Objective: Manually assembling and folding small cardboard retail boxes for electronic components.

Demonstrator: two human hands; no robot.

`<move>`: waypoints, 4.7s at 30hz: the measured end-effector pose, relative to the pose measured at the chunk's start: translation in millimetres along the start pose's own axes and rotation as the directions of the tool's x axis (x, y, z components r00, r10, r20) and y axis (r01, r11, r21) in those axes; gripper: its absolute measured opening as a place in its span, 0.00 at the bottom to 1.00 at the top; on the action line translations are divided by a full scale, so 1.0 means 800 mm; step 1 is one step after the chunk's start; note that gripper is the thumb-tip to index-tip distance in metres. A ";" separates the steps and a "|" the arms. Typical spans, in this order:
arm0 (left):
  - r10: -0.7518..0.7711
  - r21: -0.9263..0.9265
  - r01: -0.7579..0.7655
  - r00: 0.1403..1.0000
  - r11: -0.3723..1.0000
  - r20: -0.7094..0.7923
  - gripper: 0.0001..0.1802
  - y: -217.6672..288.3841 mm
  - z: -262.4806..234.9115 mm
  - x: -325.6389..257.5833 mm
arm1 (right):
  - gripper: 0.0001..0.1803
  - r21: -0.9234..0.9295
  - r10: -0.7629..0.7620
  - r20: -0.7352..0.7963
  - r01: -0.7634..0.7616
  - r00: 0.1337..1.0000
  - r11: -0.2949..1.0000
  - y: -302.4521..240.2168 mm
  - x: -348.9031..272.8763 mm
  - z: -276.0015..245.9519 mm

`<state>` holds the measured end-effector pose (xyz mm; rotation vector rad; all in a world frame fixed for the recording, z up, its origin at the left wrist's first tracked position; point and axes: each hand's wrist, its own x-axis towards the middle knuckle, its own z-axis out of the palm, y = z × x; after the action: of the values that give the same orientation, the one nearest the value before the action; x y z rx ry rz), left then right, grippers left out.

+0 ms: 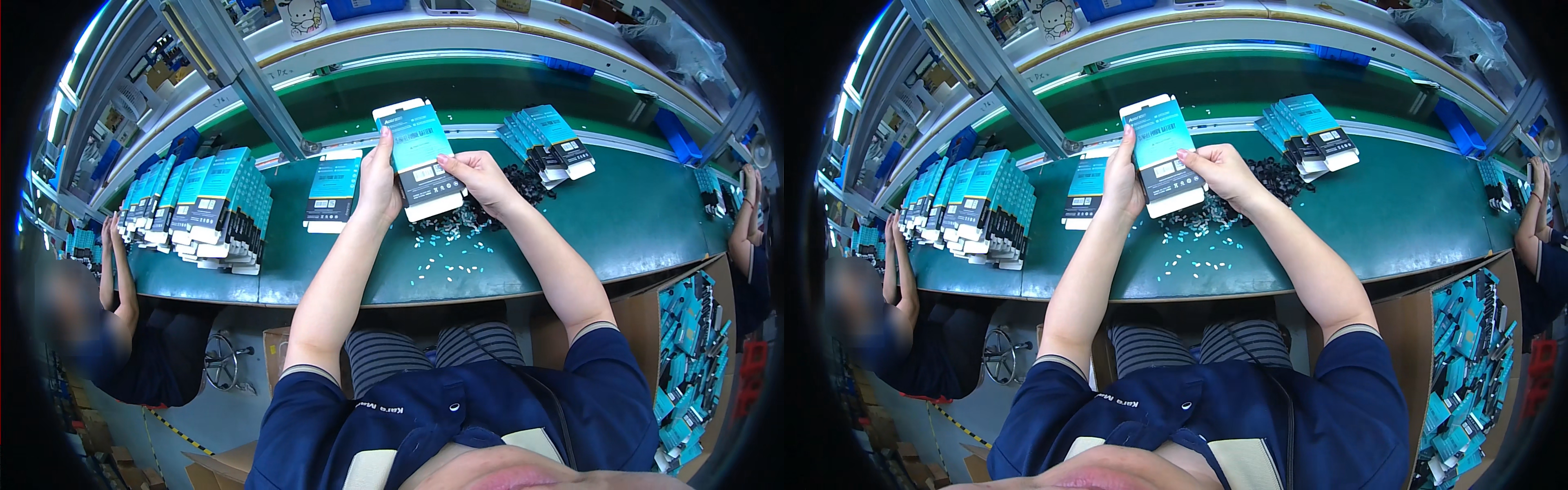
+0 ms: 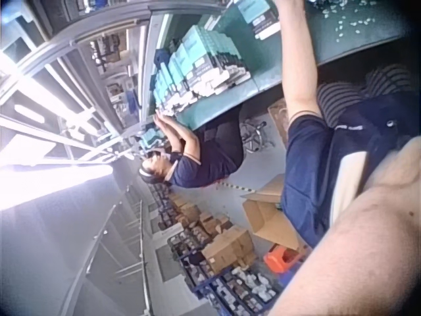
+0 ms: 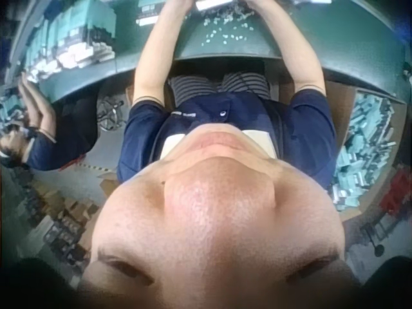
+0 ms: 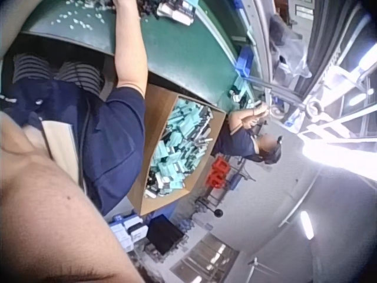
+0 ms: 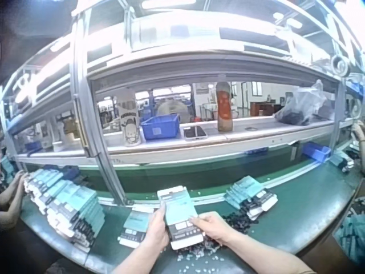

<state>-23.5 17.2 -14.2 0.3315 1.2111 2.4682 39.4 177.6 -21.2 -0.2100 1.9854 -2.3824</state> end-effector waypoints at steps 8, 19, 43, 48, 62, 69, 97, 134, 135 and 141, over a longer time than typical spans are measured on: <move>0.116 0.189 -0.119 0.993 0.975 0.032 0.20 -0.011 0.020 -0.008 | 0.28 0.028 -0.288 -0.336 0.316 0.897 0.948 0.000 0.006 0.023; 0.104 0.251 -0.124 0.990 0.960 0.091 0.22 -0.015 0.023 -0.012 | 0.20 -0.301 -0.582 -0.620 0.526 0.526 0.795 -0.071 -0.027 -0.054; 0.319 0.378 -0.283 0.947 0.881 -0.033 0.24 -0.022 0.017 -0.017 | 0.18 -0.206 -0.419 -0.369 0.366 0.830 0.907 0.011 0.021 0.038; 0.305 0.396 -0.290 0.952 0.871 0.026 0.13 -0.029 0.011 -0.012 | 0.12 -0.207 -0.423 -0.475 0.369 0.771 0.906 0.009 0.017 0.038; 0.396 0.457 -0.353 0.918 0.816 0.001 0.09 -0.040 0.013 -0.010 | 0.09 -0.258 -0.365 -0.548 0.263 0.753 0.930 0.019 0.010 0.026; 0.359 0.391 -0.301 0.930 0.870 -0.082 0.10 -0.039 0.020 -0.016 | 0.08 -0.124 -0.348 -0.533 0.336 0.771 0.934 0.017 0.010 0.032; 0.256 0.819 0.485 0.871 -0.306 -0.420 0.42 0.093 -0.095 0.014 | 0.26 -0.724 -0.441 -0.653 -0.336 0.616 0.602 -0.113 -0.028 -0.167; -0.185 0.196 0.153 0.970 0.969 0.155 0.15 0.022 -0.020 0.011 | 0.08 -0.527 -0.383 -0.205 0.228 0.901 0.819 -0.026 0.029 -0.009; -0.202 0.178 0.179 0.972 0.968 0.119 0.14 0.019 -0.016 0.006 | 0.10 -0.491 -0.355 -0.265 0.191 0.896 0.850 -0.030 0.026 -0.002; -0.137 0.174 0.112 0.981 0.978 0.139 0.14 -0.002 0.001 0.004 | 0.09 -0.434 -0.333 -0.296 0.184 0.896 0.882 -0.029 0.028 -0.002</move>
<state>-26.0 20.2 -15.1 0.4636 1.3327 2.1994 18.0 180.9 2.7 -0.0493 2.7786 -2.2626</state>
